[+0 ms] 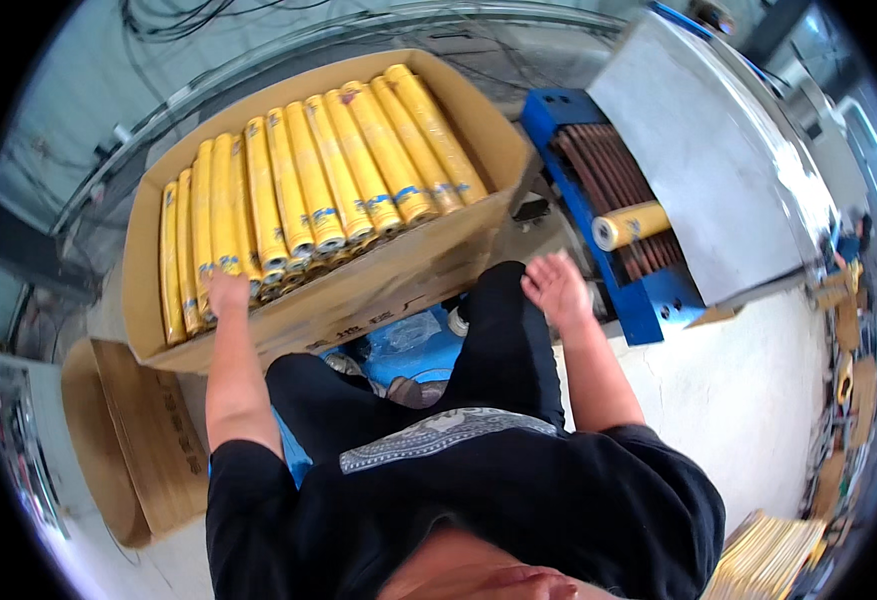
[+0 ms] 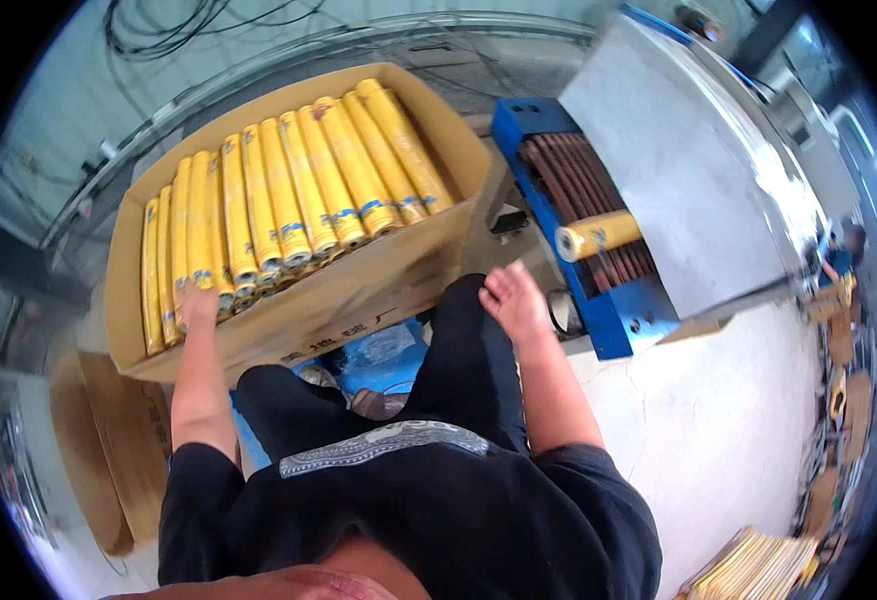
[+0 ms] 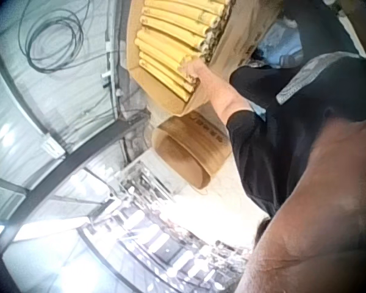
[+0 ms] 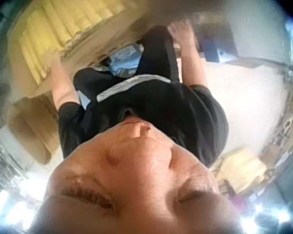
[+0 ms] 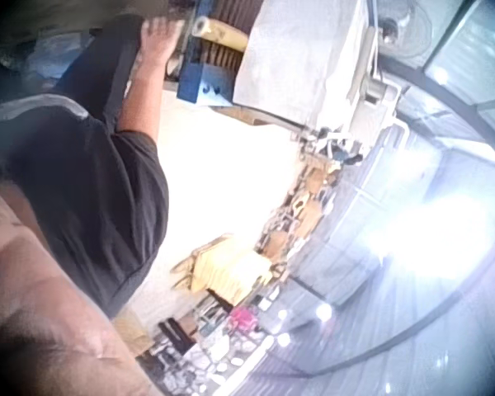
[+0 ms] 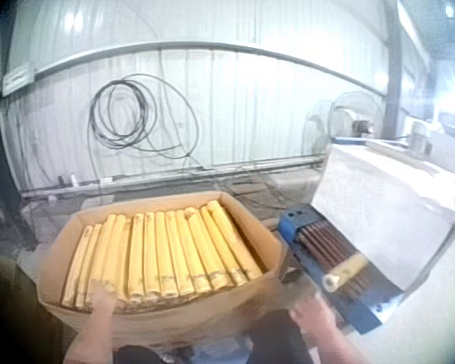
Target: The person repeatedly picks up yellow cylindrical objects from a large cardboard box and places them onto a blue conveyor belt. The person handles the items one by one, transferring them from the box to the machine.
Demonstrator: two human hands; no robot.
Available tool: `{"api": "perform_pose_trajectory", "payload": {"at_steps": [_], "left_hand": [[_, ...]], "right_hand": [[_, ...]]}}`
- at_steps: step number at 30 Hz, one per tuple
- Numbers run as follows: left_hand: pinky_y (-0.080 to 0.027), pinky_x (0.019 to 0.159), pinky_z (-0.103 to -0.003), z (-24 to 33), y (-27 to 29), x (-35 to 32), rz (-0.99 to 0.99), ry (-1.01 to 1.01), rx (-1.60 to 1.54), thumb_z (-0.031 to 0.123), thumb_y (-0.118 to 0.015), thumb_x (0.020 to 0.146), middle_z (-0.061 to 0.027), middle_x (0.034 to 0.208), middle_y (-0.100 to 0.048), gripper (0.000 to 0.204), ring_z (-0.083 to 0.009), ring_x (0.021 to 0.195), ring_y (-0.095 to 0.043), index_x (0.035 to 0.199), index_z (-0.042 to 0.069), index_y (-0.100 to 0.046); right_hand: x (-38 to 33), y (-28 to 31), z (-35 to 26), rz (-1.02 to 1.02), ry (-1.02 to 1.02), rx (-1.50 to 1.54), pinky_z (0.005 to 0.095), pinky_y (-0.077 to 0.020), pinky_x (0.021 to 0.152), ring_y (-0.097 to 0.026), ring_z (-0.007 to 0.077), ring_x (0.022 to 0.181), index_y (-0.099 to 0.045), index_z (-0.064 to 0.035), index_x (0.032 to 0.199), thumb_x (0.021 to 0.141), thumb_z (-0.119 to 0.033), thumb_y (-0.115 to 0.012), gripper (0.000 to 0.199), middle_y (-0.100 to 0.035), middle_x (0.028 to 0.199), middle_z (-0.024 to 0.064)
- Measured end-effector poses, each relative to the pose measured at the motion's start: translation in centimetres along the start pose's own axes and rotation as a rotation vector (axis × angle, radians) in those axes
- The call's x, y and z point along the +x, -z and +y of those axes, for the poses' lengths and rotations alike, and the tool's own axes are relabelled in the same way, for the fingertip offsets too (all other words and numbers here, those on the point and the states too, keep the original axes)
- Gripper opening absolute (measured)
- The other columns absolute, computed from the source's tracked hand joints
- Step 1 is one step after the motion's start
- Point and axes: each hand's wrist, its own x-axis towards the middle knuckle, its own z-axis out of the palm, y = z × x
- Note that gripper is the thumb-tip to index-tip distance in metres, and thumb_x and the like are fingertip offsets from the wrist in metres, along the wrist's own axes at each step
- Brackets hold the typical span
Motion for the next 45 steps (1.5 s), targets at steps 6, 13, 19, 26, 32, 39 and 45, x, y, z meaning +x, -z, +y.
{"api": "perform_pose_trajectory", "payload": {"at_steps": [6, 13, 19, 26, 32, 39, 45], "left_hand": [[-0.045, 0.092, -0.039, -1.1, -2.2, 0.3, 0.286, -0.395, -0.389, 0.017, -0.065, 0.08, -0.0217, 0.123, -0.05, 0.05, -0.0309, 0.106, -0.055, 0.122, -0.005, -0.048], [-0.048, 0.087, -0.029, 11.7, 1.7, -15.7, -0.514, -0.613, -0.818, 0.021, -0.067, 0.082, -0.0131, 0.121, -0.058, 0.036, -0.019, 0.101, -0.06, 0.113, 0.004, -0.062], [-0.04, 0.098, -0.036, 16.7, -0.5, -26.0, -0.903, -0.528, -0.817, 0.029, -0.085, 0.061, -0.0209, 0.117, -0.055, 0.092, -0.0274, 0.11, -0.054, 0.131, -0.006, -0.036], [-0.051, 0.077, -0.031, 11.8, 1.0, -22.4, -0.574, -0.202, -1.296, 0.0, -0.073, 0.071, -0.0071, 0.099, -0.059, 0.049, -0.0158, 0.088, -0.059, 0.114, 0.001, -0.048], [-0.054, 0.079, -0.035, 10.2, 7.9, -7.7, -0.514, 0.011, -1.199, 0.004, -0.072, 0.073, -0.0173, 0.104, -0.061, 0.056, -0.0257, 0.087, -0.063, 0.121, -0.002, -0.044], [-0.033, 0.106, -0.051, 4.9, 4.9, 2.2, -0.159, -0.092, 0.147, 0.018, -0.065, 0.08, -0.0186, 0.147, -0.026, 0.074, -0.0293, 0.135, -0.03, 0.142, 0.008, -0.027], [-0.03, 0.106, -0.052, 3.1, 1.0, -3.3, -0.333, -0.101, 0.27, 0.023, -0.063, 0.08, -0.0104, 0.15, -0.024, 0.064, -0.0281, 0.136, -0.027, 0.137, 0.01, -0.039]], "right_hand": [[4.9, -0.3, -6.7, 0.038, 0.297, 0.516, 0.0499, -0.0428, 0.093, -0.051, 0.0307, 0.106, -0.046, -0.0053, 0.119, 0.085, -0.041, -0.064, 0.052, -0.053, 0.113, 0.0154], [1.1, -6.2, 3.0, -0.023, 0.152, 0.301, 0.0376, -0.0514, 0.075, -0.057, 0.0233, 0.091, -0.053, -0.0036, 0.106, 0.088, -0.014, -0.061, 0.022, -0.058, 0.098, 0.0092], [-7.5, -8.6, 15.4, -0.39, 0.093, -0.324, 0.0298, -0.0515, 0.078, -0.06, 0.0158, 0.09, -0.048, -0.0012, 0.116, 0.08, -0.007, -0.067, 0.041, -0.059, 0.102, 0.006], [-5.3, -12.8, 14.8, -0.79, 0.188, -0.988, 0.0318, -0.0489, 0.085, -0.053, 0.0194, 0.106, -0.031, 0.0041, 0.134, 0.075, -0.018, -0.076, 0.078, -0.05, 0.119, 0.0145], [-5.5, -11.9, 13.7, -0.896, -0.089, -0.909, 0.0325, -0.0491, 0.084, -0.053, 0.0201, 0.105, -0.025, 0.0034, 0.14, 0.081, -0.016, -0.071, 0.078, -0.037, 0.135, 0.0149], [-6.7, -2.0, 12.8, -0.603, -0.212, -0.961, 0.0292, -0.0472, 0.086, -0.056, 0.0159, 0.097, -0.038, 0.0044, 0.133, 0.083, -0.018, -0.069, 0.063, -0.051, 0.122, 0.0126], [-5.7, -1.5, 12.6, -0.498, -0.3, -0.87, 0.0288, -0.0479, 0.083, -0.058, 0.0159, 0.093, -0.046, 0.0041, 0.126, 0.085, -0.017, -0.065, 0.049, -0.056, 0.116, 0.0117]]}}
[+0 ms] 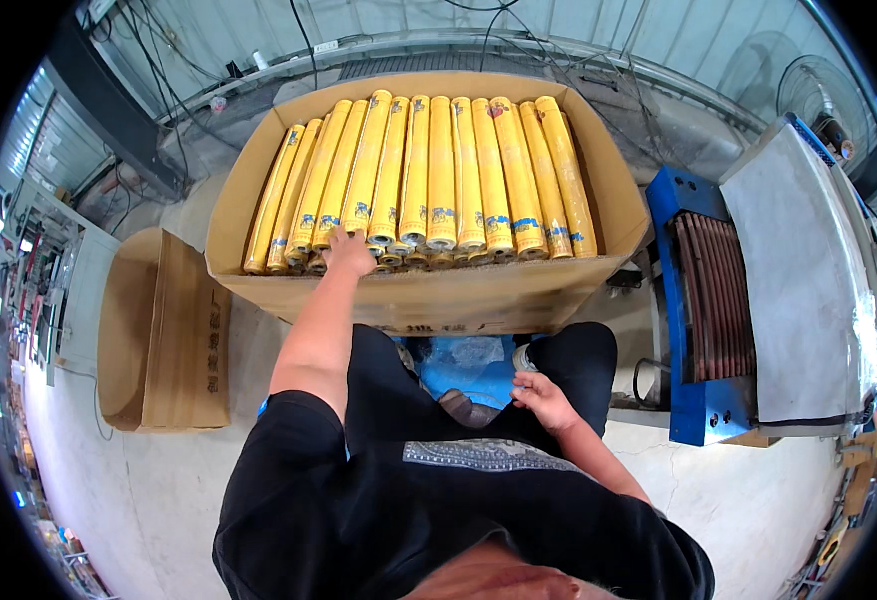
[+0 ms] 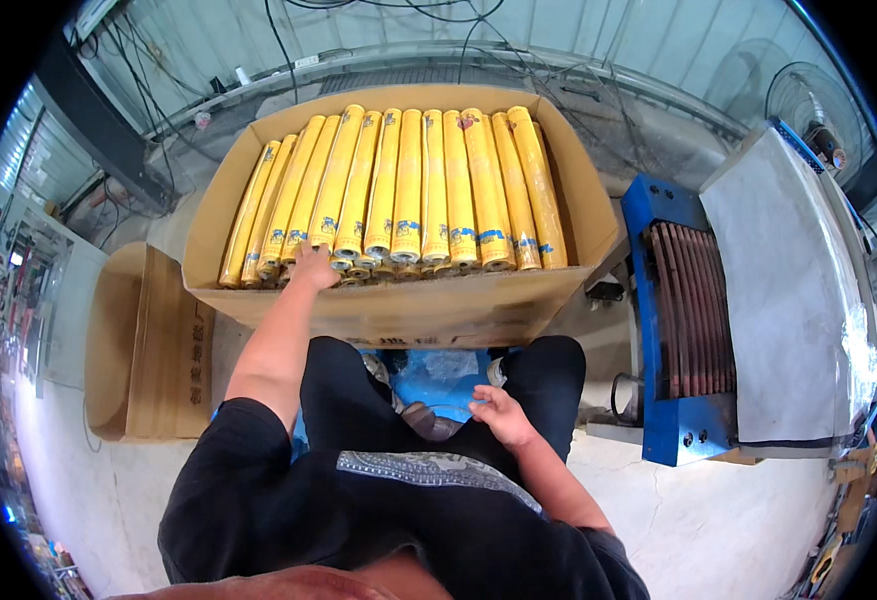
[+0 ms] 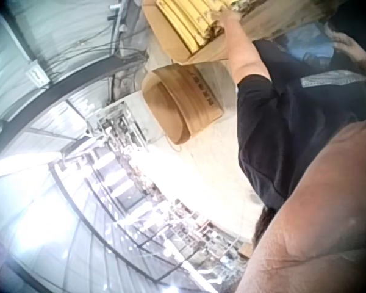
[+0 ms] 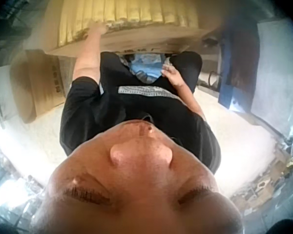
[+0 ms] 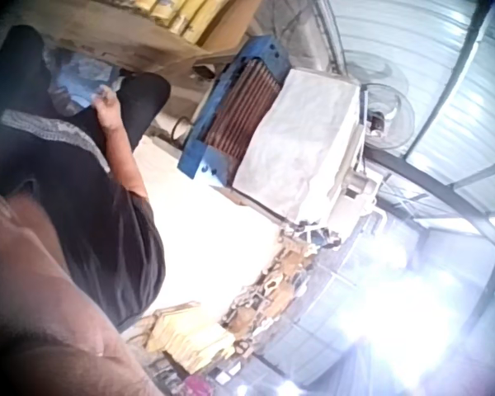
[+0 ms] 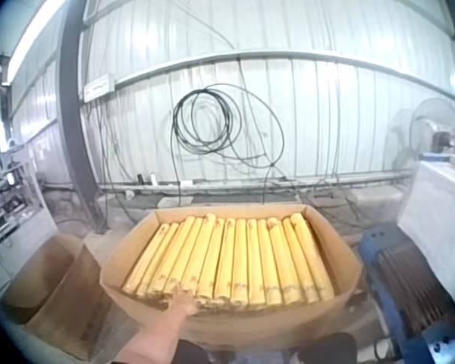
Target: The person repeatedly picks up yellow cylindrical objects from a large cardboard box and places them onto a blue conveyor belt. The person handles the items one by one, transferring them from the box to the machine.
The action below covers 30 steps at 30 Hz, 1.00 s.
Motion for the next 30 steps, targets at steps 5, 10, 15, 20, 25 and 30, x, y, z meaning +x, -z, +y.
{"api": "perform_pose_trajectory", "payload": {"at_steps": [5, 10, 15, 20, 25, 30], "left_hand": [[-0.041, 0.097, -0.045, -3.1, -1.6, 1.7, -0.093, -0.068, -0.041, 0.04, -0.061, 0.08, -0.0202, 0.134, -0.046, 0.057, -0.0313, 0.121, -0.047, 0.123, 0.002, -0.054], [-0.046, 0.092, -0.041, -2.6, -2.6, 1.2, -0.118, -0.16, -0.033, 0.037, -0.06, 0.081, -0.0154, 0.122, -0.059, 0.048, -0.0295, 0.113, -0.056, 0.115, 0.003, -0.061], [-0.048, 0.089, -0.042, -4.7, -4.1, 2.8, -0.134, -0.207, -0.032, 0.038, -0.06, 0.08, -0.016, 0.116, -0.061, 0.048, -0.0308, 0.106, -0.059, 0.112, 0.002, -0.062], [-0.046, 0.092, -0.04, -2.8, -2.3, 1.5, -0.15, -0.159, -0.19, 0.035, -0.058, 0.081, -0.0163, 0.115, -0.062, 0.045, -0.0304, 0.106, -0.058, 0.113, 0.004, -0.062], [-0.046, 0.092, -0.04, -3.5, -2.5, 1.3, -0.051, -0.163, -0.18, 0.035, -0.058, 0.082, -0.015, 0.115, -0.062, 0.042, -0.0299, 0.107, -0.058, 0.114, 0.007, -0.062], [-0.046, 0.092, -0.039, -3.0, -1.7, 0.1, -0.024, -0.133, -0.213, 0.036, -0.058, 0.082, -0.0149, 0.115, -0.062, 0.041, -0.0297, 0.107, -0.058, 0.112, 0.008, -0.063]], "right_hand": [[1.9, -0.7, -1.1, -0.08, -0.175, 0.161, 0.0344, -0.0482, 0.083, -0.056, 0.0204, 0.101, -0.042, 0.0005, 0.129, 0.088, -0.023, -0.063, 0.052, -0.056, 0.113, 0.0116], [3.5, -0.1, -1.1, -0.115, -0.268, 0.427, 0.0405, -0.0467, 0.087, -0.054, 0.0245, 0.106, -0.047, -0.0052, 0.122, 0.089, -0.024, -0.061, 0.04, -0.056, 0.115, 0.0119], [3.4, 0.2, -1.4, -0.155, -0.293, 0.538, 0.0414, -0.0468, 0.088, -0.055, 0.025, 0.106, -0.048, -0.0075, 0.12, 0.091, -0.023, -0.057, 0.034, -0.057, 0.115, 0.0119], [3.1, 1.3, -1.0, -0.158, -0.277, 0.607, 0.042, -0.0467, 0.089, -0.055, 0.026, 0.107, -0.048, -0.008, 0.119, 0.09, -0.023, -0.057, 0.034, -0.057, 0.116, 0.0128], [3.3, 1.1, -1.1, -0.168, -0.285, 0.609, 0.0421, -0.0468, 0.088, -0.055, 0.0265, 0.108, -0.048, -0.0087, 0.119, 0.09, -0.023, -0.057, 0.034, -0.057, 0.117, 0.013], [3.5, 1.1, -0.9, -0.169, -0.29, 0.608, 0.0424, -0.0466, 0.089, -0.055, 0.0264, 0.107, -0.049, -0.0094, 0.118, 0.09, -0.024, -0.057, 0.033, -0.057, 0.117, 0.0129]]}}
